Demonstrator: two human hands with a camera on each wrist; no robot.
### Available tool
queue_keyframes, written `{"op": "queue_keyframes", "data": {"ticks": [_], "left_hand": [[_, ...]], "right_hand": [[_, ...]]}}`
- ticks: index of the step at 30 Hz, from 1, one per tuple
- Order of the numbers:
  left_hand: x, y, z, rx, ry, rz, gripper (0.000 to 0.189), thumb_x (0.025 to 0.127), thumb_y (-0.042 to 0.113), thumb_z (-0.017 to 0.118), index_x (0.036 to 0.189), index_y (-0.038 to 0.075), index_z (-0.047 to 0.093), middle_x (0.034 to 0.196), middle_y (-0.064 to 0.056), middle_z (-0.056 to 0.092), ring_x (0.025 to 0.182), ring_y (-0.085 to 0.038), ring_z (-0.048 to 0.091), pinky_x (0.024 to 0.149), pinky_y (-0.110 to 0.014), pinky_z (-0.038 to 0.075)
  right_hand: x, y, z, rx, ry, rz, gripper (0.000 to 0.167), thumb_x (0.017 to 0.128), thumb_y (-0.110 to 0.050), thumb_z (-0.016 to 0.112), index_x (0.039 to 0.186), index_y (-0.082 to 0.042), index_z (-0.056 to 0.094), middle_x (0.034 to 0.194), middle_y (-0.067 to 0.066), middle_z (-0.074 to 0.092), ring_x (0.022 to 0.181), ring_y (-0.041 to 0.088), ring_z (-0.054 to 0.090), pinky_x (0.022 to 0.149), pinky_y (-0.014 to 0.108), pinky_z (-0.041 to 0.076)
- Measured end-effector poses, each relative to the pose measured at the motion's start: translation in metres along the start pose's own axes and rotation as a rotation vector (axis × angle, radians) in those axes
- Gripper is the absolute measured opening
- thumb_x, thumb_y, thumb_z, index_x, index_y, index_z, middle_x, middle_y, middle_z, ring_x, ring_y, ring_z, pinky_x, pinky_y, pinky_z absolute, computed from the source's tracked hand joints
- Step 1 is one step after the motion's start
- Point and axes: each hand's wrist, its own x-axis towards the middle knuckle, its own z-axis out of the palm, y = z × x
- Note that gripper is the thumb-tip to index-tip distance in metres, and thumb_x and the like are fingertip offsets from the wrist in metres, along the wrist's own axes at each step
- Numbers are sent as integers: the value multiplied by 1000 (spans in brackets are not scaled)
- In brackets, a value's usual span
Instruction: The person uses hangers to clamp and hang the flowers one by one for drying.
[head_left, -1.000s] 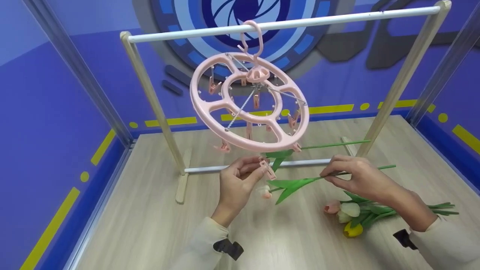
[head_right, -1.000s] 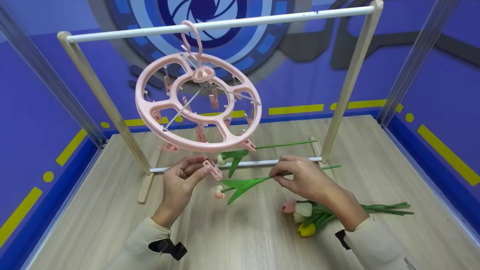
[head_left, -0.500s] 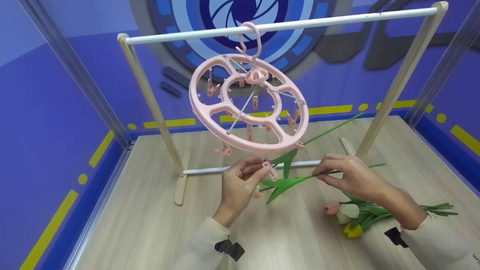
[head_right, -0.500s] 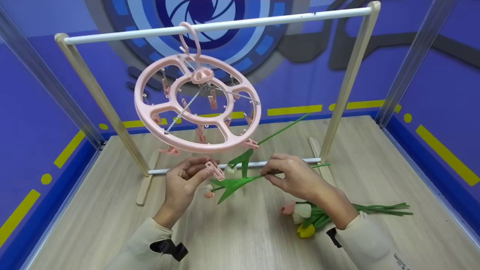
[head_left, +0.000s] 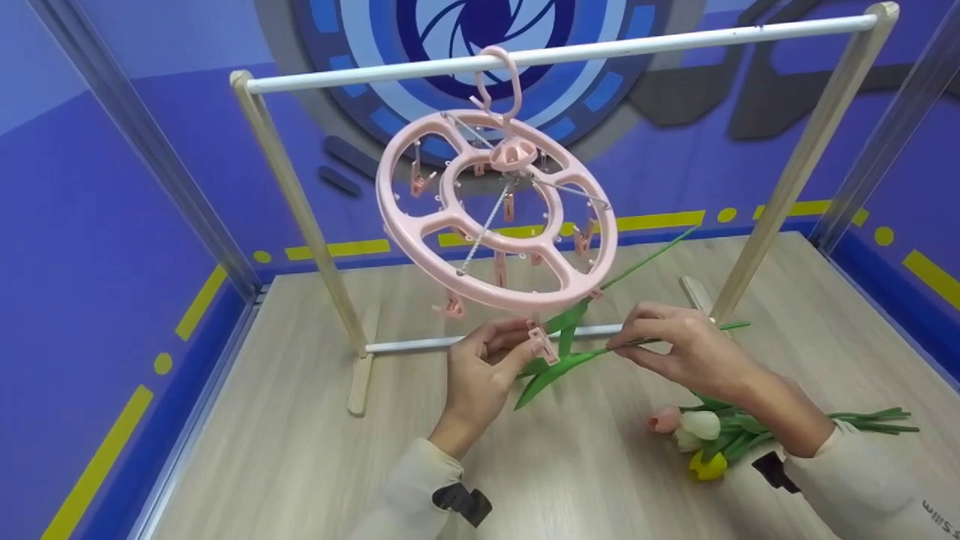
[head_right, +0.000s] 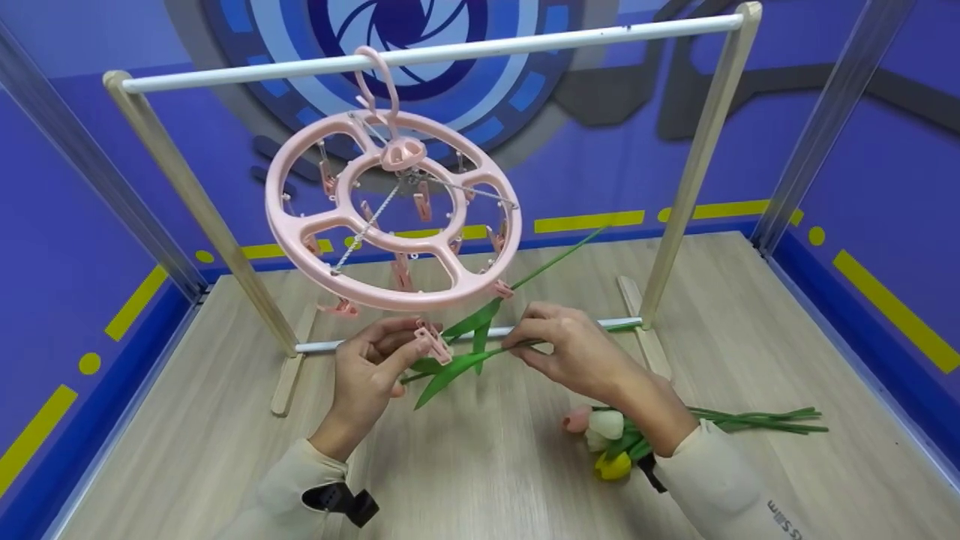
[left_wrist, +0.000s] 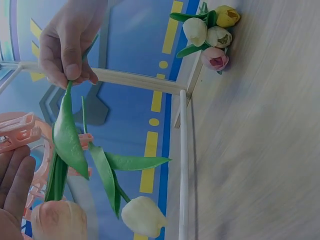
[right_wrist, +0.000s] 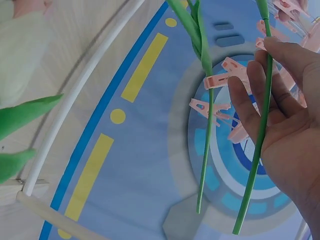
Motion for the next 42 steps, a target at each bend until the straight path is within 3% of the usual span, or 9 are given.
{"op": "queue_keyframes", "data": {"ticks": [10, 16, 23, 35, 42], "left_hand": [[1, 1, 5, -38, -2, 7, 24, 96, 7, 80, 119, 3, 74, 111, -3, 79, 100, -24, 77, 89, -38, 63], [1, 2, 8, -18, -7, 9, 25, 96, 8, 80, 119, 5, 74, 112, -1, 79, 100, -22, 77, 90, -38, 63], [2, 2, 10, -34, -8, 6, 25, 96, 7, 80, 119, 3, 73, 112, -3, 79, 100, -23, 77, 90, -38, 63], [4, 4, 13, -45, -19, 3, 25, 95, 7, 81, 119, 2, 74, 112, -3, 79, 101, -23, 77, 90, -38, 63], [5, 5, 14, -55, -26, 3, 24, 95, 7, 81, 118, 3, 75, 112, -3, 79, 101, -23, 77, 89, -38, 63]], "right_hand": [[11, -8, 6, -7, -33, 19, 29, 89, 5, 83, 110, -15, 81, 101, -7, 71, 88, 11, 67, 77, 21, 61], [15, -12, 10, -14, -14, -20, 28, 88, 4, 84, 110, -13, 80, 101, -5, 72, 87, 12, 68, 78, 20, 61], [20, -17, 15, -49, -26, -16, 26, 88, 3, 85, 108, -13, 80, 102, -6, 72, 89, 13, 68, 79, 27, 63], [24, -22, 18, -34, -43, 10, 29, 89, 2, 84, 112, -14, 81, 115, -3, 75, 106, 22, 73, 90, 36, 63], [25, -23, 19, -37, -35, 13, 29, 87, 5, 85, 110, -12, 81, 114, -2, 75, 105, 21, 72, 90, 36, 63]]}}
